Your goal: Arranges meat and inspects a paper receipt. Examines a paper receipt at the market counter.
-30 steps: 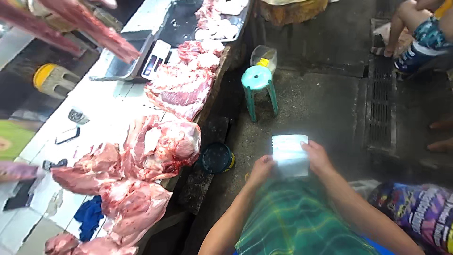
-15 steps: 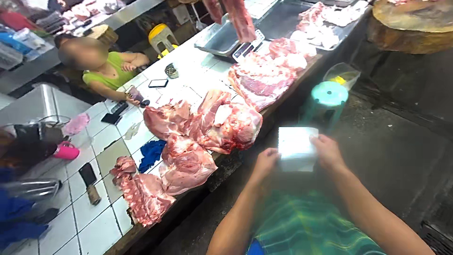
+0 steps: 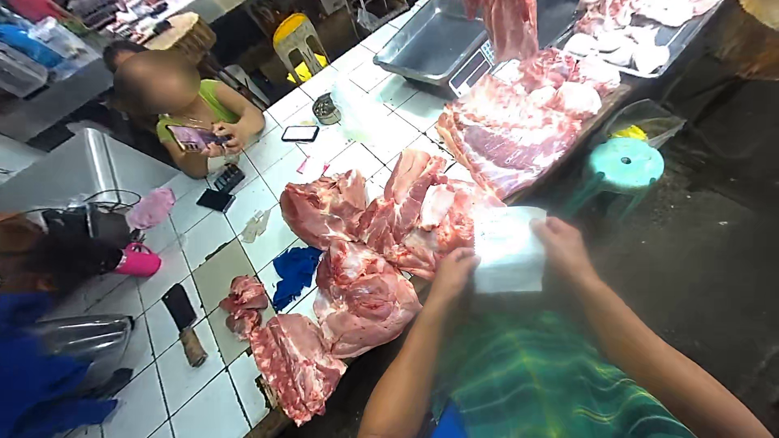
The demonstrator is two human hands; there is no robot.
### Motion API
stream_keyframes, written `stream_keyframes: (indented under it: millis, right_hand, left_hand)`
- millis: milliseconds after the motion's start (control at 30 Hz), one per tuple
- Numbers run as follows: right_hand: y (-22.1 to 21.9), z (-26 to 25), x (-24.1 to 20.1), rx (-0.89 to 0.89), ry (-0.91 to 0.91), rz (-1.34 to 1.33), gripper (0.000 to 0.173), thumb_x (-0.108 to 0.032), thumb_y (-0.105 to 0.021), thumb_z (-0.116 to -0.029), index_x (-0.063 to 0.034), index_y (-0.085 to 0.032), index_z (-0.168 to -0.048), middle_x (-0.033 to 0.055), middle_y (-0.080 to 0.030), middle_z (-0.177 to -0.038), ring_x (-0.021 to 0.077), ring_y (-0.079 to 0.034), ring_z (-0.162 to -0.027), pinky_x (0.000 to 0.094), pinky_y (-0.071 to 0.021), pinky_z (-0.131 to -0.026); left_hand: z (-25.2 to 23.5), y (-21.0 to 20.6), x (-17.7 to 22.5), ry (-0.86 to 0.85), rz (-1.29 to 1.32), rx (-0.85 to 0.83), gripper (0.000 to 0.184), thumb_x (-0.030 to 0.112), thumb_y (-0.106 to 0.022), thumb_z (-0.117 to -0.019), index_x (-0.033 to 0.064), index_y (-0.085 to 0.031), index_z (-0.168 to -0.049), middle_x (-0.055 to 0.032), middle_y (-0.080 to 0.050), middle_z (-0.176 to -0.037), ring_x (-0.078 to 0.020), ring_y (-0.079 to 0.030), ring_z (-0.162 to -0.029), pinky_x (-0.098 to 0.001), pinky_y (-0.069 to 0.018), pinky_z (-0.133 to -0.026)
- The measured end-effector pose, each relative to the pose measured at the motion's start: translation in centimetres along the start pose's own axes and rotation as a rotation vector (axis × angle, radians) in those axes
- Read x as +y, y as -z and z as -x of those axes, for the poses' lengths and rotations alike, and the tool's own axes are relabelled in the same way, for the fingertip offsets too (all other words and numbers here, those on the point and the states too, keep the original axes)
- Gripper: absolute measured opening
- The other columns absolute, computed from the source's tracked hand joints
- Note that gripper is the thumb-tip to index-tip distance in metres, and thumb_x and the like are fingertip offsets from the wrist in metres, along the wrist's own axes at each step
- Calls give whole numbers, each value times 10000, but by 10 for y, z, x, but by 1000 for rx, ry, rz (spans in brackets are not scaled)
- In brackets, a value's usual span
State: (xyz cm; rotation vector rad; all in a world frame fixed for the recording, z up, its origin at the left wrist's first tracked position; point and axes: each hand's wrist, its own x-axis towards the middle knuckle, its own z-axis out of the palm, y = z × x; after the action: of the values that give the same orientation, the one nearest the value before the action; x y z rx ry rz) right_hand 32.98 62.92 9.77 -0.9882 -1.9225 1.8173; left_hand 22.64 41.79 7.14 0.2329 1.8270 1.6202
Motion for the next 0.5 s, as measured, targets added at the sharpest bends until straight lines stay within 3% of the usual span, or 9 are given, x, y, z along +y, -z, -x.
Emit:
stream_keyframes:
  millis: [333,500]
  right_hand:
    - [-3,-26,3,-58,-95,-16,327,-429,-620,-1026,-121,-678,-1117,44,-721,-874,147,-694,-709,356,-598,-643]
    - [7,-40,6,-60,-123,-66,300,-384,-632,-1027,-96,-675,-1099,54,-716,-860,147,-694,-707,355,-605,-655]
  left_hand:
    - [-18,0,2,16,48,-14,172,137,-665,-985,17,-682,-1107,-74,-680,-863,-131,-624,-718,-311,-546,-679]
    - [-25,-15,0,48,57,-8,193,125,-663,-990,5,-673,-1141,-98,-696,-910,-148,-652,-766,-323,-568,-722]
